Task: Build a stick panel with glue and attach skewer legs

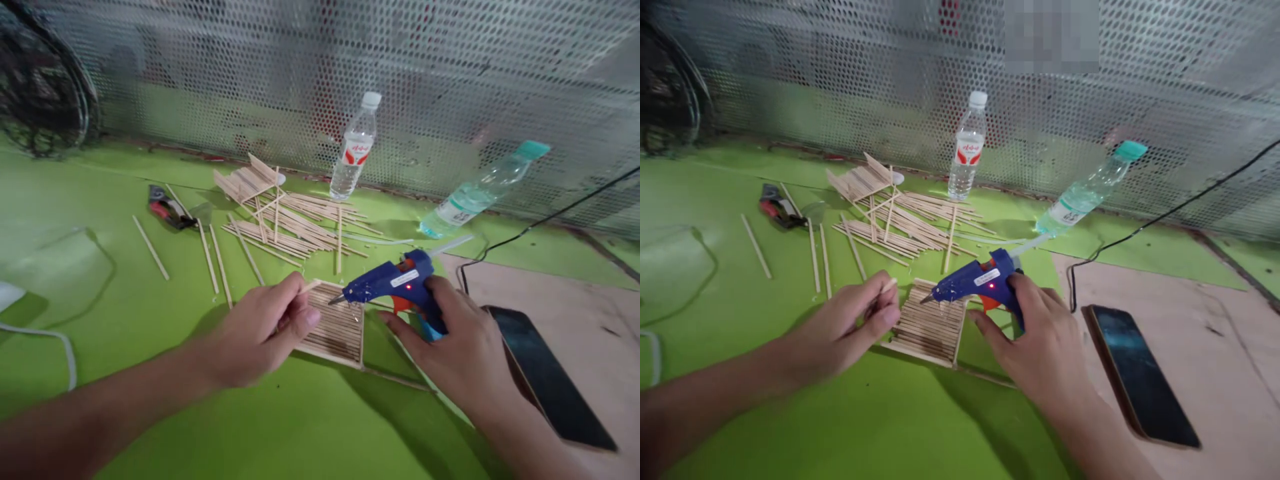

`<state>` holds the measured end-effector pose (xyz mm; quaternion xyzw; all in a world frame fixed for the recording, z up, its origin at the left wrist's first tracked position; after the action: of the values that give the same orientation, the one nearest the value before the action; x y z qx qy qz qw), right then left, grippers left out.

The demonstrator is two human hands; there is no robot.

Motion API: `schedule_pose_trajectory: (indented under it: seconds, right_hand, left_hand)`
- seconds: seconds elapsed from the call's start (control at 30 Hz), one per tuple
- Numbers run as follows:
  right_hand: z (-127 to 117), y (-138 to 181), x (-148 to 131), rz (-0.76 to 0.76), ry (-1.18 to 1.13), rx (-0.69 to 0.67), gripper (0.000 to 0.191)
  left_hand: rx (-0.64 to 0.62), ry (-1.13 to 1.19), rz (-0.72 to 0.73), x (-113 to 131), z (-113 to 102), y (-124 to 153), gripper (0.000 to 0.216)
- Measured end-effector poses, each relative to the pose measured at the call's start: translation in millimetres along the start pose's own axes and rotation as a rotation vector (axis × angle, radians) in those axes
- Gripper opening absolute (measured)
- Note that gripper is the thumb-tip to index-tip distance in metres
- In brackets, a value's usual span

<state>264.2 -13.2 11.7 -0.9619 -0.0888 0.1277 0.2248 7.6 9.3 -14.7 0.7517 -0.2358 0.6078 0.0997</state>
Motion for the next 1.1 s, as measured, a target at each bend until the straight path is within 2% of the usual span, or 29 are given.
schedule_pose_trajectory:
  seconds: [0.17,0.27,0.47,0.67,0.87,1.1]
  right_hand:
    - [4,3,-15,0.000,-0.063,-0.049,0.039]
    - [1,6,-23,-0.018,-0.073,-0.033,0.040]
    - [2,7,-31,-0.167,-0.051,0.011,0.029]
    - [15,9,-36,-0.256,-0.013,0.033,0.025]
    - [13,6,-38,-0.134,0.046,0.076,0.029]
    - [12,7,-38,-0.142,0.046,0.078,0.019]
  left_hand:
    - [0.119,-0.013,-0.038,7,-15,-7,0.031]
    - [0.176,0.004,-0.074,1,-20,-10,0.026]
    - [0.163,0.015,-0.189,-20,-10,-14,0.017]
    - [0.179,0.051,-0.170,-22,-13,-13,0.015]
    - [0.198,0.150,-0.014,-14,-14,-17,0.014]
    - [0.261,0.234,0.003,-1,-19,-16,0.013]
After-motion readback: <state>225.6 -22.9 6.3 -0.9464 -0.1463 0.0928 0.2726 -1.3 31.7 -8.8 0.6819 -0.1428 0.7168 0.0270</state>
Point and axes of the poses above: each hand's wrist, its own y-axis away from the middle knuckle, its own z-axis out of the palm, x = y × z, the point moved 4 cm from there along -y, towards the middle knuckle, and after that the axes turned 1 degree about y, right-handed, at the moved point
